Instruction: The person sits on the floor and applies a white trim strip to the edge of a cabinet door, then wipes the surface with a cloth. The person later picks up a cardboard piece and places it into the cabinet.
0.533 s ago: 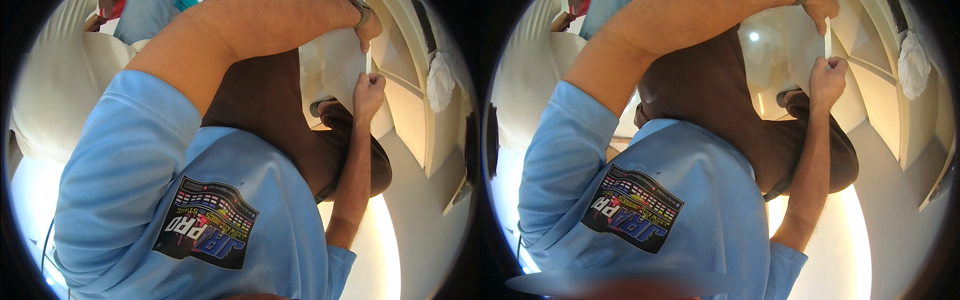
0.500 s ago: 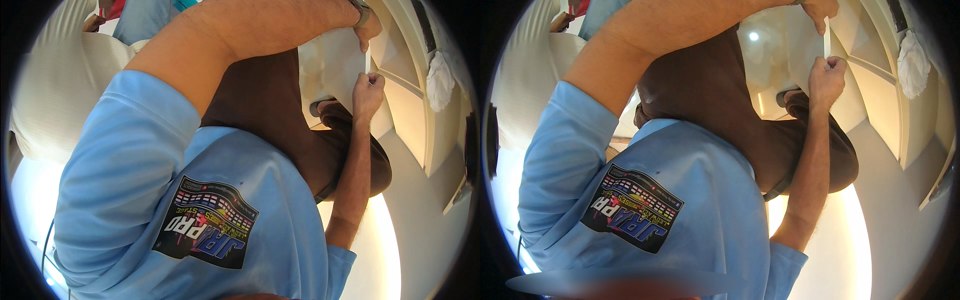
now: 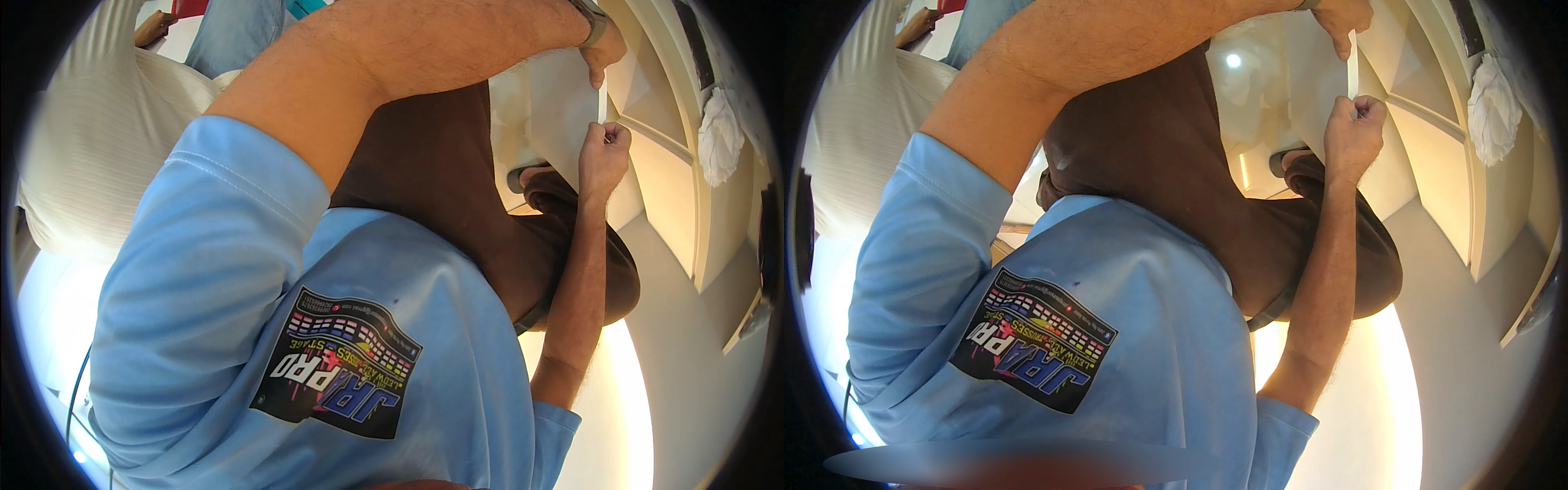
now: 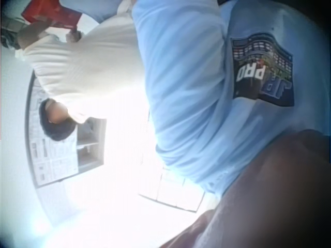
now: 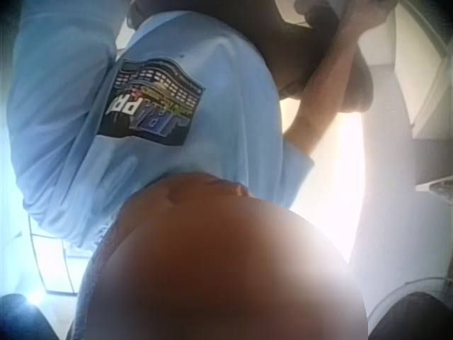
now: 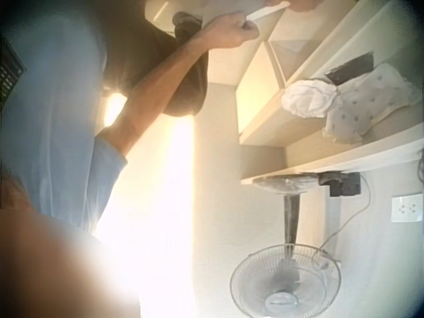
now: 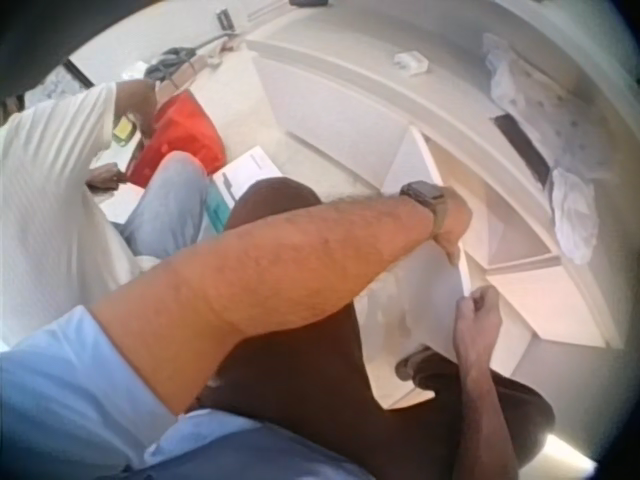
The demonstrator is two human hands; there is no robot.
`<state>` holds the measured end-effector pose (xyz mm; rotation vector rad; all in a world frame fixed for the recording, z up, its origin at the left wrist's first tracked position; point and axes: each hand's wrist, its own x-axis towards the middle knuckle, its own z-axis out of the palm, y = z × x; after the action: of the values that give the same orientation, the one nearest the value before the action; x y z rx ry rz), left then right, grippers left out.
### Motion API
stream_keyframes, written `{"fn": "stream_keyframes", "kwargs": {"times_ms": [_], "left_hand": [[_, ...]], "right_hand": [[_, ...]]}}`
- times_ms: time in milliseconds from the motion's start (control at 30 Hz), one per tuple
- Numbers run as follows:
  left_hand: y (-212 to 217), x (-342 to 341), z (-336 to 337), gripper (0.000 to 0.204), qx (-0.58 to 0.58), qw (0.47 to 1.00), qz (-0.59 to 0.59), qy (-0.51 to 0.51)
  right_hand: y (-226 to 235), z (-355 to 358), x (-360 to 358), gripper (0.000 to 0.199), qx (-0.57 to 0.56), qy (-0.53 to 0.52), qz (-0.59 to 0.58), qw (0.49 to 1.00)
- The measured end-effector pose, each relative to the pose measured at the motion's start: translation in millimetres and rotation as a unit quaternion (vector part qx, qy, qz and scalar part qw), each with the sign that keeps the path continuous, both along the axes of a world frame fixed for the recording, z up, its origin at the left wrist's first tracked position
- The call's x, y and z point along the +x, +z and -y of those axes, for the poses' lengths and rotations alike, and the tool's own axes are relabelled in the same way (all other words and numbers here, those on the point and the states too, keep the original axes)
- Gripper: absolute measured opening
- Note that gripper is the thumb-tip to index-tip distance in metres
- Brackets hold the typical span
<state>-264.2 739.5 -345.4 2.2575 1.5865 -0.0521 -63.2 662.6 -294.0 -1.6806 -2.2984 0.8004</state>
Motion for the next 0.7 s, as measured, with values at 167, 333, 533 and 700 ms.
{"fn": "stream_keyframes", "kwargs": {"times_ms": [167, 333, 533, 700], "left_hand": [[2, 0, 1, 0.058, -0.008, 1.0, 0.002, 0.004], [4, 3, 3, 0.058, -0.019, 1.0, -0.008, 0.011], [0, 2, 0, 0.06, -0.026, 1.0, -0.006, 0.001], [5, 3, 2, 0.061, -0.011, 0.999, -0.02, -0.023]], "right_hand": [[-1, 0, 1, 0.027, 0.008, 0.007, -0.003, 1.0], [1, 1, 0, 0.028, 0.008, -0.001, 0.023, 1.0], [3, 0, -2, 0.028, 0.002, 0.007, 0.005, 1.0], [-6, -9, 11, 0.027, -0.031, 0.009, -0.01, 0.999]]}}
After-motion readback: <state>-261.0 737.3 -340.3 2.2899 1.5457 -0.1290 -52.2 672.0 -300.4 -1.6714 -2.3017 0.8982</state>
